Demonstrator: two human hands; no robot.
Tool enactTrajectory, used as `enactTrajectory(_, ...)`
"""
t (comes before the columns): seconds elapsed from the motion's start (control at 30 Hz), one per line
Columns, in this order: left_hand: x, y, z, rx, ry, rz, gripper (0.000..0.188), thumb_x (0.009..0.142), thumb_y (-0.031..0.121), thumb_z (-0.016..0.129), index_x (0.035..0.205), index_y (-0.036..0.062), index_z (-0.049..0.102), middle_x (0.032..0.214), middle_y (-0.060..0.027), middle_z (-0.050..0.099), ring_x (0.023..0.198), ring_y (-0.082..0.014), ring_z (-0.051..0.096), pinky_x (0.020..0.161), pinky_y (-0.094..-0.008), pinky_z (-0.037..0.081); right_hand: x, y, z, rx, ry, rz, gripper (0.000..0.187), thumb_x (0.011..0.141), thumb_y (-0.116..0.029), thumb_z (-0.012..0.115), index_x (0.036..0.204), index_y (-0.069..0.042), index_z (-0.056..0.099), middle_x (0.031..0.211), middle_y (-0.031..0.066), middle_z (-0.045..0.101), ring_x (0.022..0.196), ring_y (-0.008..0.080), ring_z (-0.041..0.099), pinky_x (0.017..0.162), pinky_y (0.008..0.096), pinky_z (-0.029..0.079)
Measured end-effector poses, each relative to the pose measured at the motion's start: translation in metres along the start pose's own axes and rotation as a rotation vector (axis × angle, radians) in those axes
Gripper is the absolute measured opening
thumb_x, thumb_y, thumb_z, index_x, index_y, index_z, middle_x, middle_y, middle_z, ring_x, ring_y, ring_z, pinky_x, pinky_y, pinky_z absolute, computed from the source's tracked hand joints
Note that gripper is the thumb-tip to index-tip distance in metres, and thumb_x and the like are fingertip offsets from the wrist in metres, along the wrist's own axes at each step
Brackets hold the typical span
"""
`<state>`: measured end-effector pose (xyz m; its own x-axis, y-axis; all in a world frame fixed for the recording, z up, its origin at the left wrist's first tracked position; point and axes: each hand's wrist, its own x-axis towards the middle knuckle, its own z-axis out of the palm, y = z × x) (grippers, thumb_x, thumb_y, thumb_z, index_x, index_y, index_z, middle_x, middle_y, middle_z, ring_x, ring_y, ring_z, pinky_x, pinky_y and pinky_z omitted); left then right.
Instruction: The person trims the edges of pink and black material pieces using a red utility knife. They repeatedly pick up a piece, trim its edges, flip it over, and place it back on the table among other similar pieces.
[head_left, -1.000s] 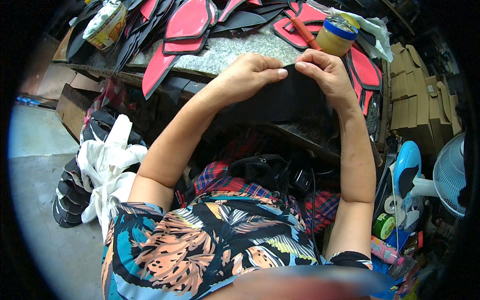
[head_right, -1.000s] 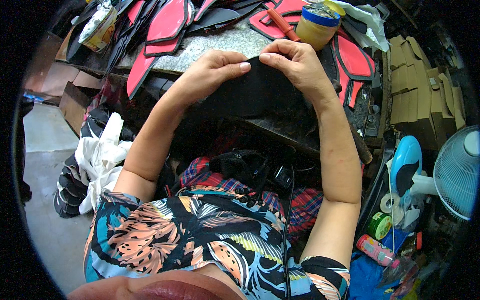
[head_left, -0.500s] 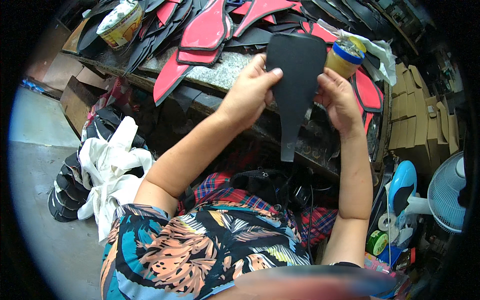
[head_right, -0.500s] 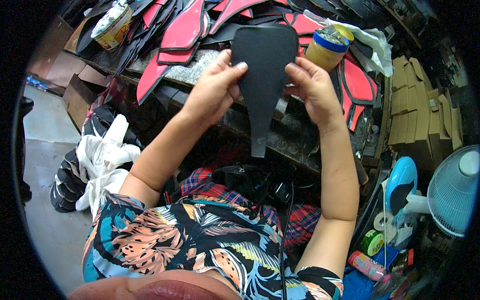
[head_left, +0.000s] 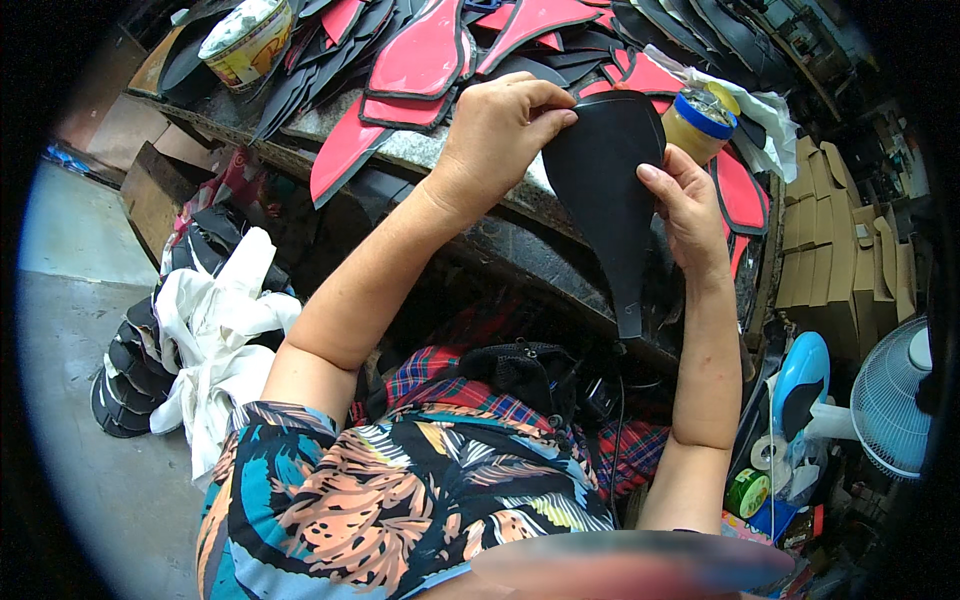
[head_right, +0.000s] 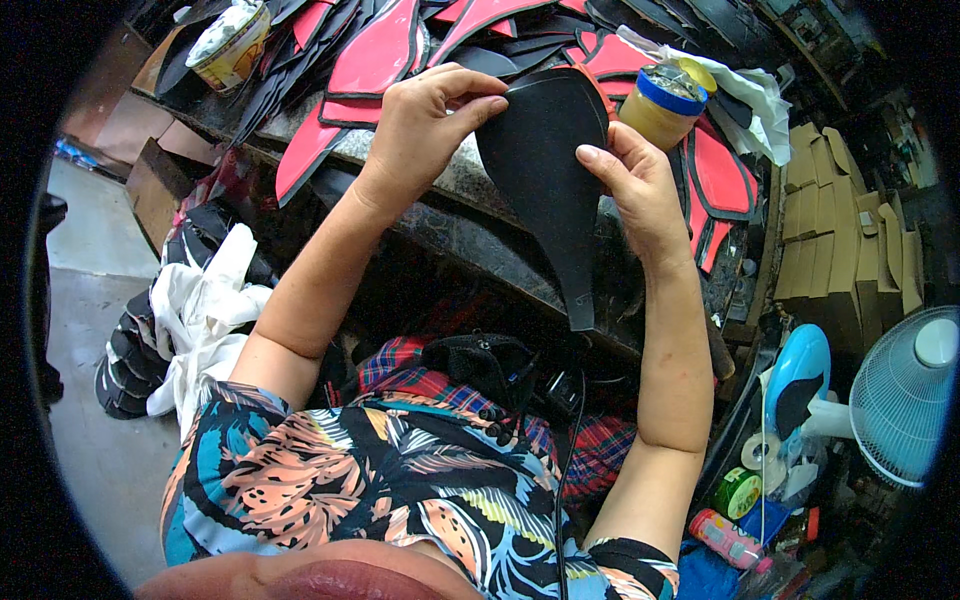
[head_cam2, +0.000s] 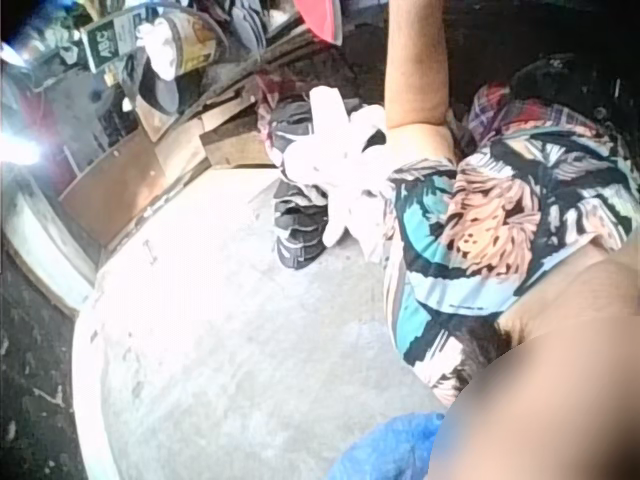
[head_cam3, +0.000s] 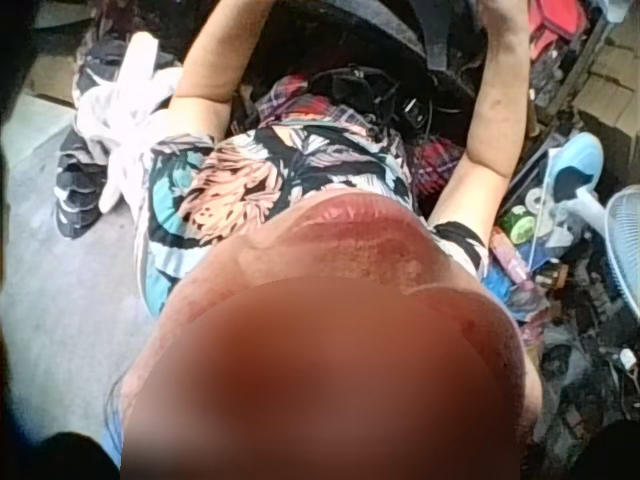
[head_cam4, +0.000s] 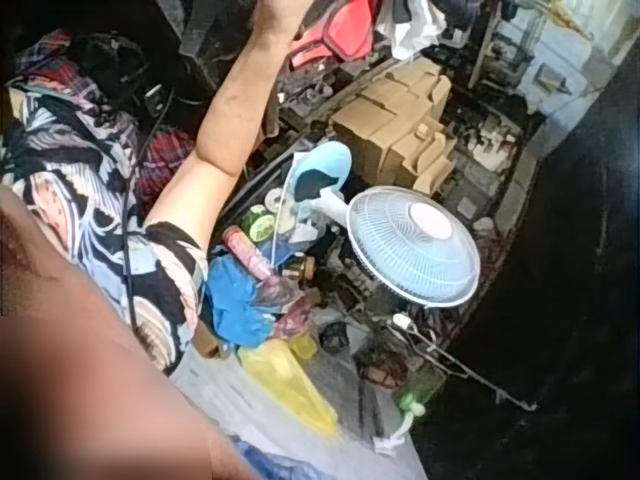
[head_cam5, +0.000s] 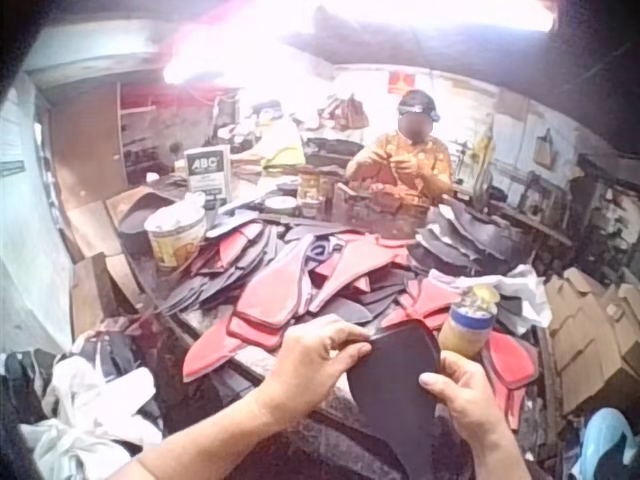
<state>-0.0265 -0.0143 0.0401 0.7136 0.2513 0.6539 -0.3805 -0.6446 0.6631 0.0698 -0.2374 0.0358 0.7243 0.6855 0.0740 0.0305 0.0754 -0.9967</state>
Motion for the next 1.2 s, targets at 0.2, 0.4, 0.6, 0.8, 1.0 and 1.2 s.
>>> enactTrajectory(0.2, 0.003, -0.011, -0.001, -0.146, -0.095, -0.185, 0.017, 0.086, 0.011, 0.076, 0.099, -0.0003, 0.076, 0.086, -0.0132, 0.075, 0.079, -0.0155, 0.073, 0.073, -0.0267, 0.057, 0.0, 0.0, -0.002, -0.016, -0.018, 0.007, 0.021, 0.095, -0.011, 0.068, 0.113, 0.0, 0.065, 0.103, 0.0037, 0.07, 0.093, 0.0092, 0.066, 0.085, 0.025, 0.054)
enactTrajectory(0.4, 0.004, -0.013, -0.003, -0.152, -0.179, -0.24, 0.019, 0.088, 0.015, 0.073, 0.095, -0.0016, 0.074, 0.081, -0.0137, 0.073, 0.073, -0.0169, 0.07, 0.069, -0.0298, 0.055, 0.0, 0.002, 0.001, 0.005, -0.034, -0.009, 0.019, 0.096, -0.015, 0.069, 0.109, -0.002, 0.066, 0.098, -0.0006, 0.067, 0.087, 0.0055, 0.061, 0.079, 0.0221, 0.05)
enactTrajectory(0.6, -0.003, -0.009, -0.004, 0.088, -0.205, -0.169, 0.018, 0.091, 0.014, 0.071, 0.102, 0.0001, 0.073, 0.085, -0.0093, 0.072, 0.083, -0.0111, 0.068, 0.072, -0.0267, 0.053, 0.002, 0.006, 0.006, -0.084, -0.026, -0.015, 0.014, 0.098, -0.019, 0.069, 0.094, -0.006, 0.065, 0.085, -0.0071, 0.059, 0.077, 0.0012, 0.051, 0.067, 0.0192, 0.041)
enactTrajectory(0.8, -0.006, -0.006, 0.004, 0.068, -0.091, -0.064, 0.016, 0.09, 0.008, 0.073, 0.104, 0.0005, 0.075, 0.088, -0.0094, 0.075, 0.082, -0.012, 0.071, 0.074, -0.0259, 0.055, 0.003, 0.01, 0.0, -0.144, -0.002, -0.038, 0.019, 0.097, -0.019, 0.069, 0.085, -0.008, 0.06, 0.078, -0.009, 0.053, 0.071, 0.0001, 0.045, 0.062, 0.0193, 0.037)
enactTrajectory(1.0, -0.004, -0.014, 0.004, -0.062, -0.148, -0.173, 0.02, 0.088, 0.019, 0.074, 0.097, 0.0011, 0.076, 0.08, -0.0123, 0.074, 0.068, -0.019, 0.071, 0.065, -0.0317, 0.055, 0.005, 0.011, -0.009, -0.175, -0.082, -0.018, 0.017, 0.099, -0.018, 0.066, 0.103, -0.002, 0.066, 0.093, -0.0005, 0.067, 0.084, 0.0046, 0.06, 0.079, 0.0218, 0.048)
enactTrajectory(1.2, -0.004, -0.017, 0.005, -0.186, -0.232, -0.285, 0.021, 0.088, 0.016, 0.07, 0.101, 0.0004, 0.074, 0.084, -0.014, 0.073, 0.072, -0.019, 0.07, 0.068, -0.0325, 0.054, 0.003, 0.01, -0.007, -0.136, -0.138, -0.072, 0.015, 0.098, -0.017, 0.066, 0.101, -0.003, 0.066, 0.092, -0.0023, 0.066, 0.083, 0.0038, 0.058, 0.078, 0.0213, 0.047)
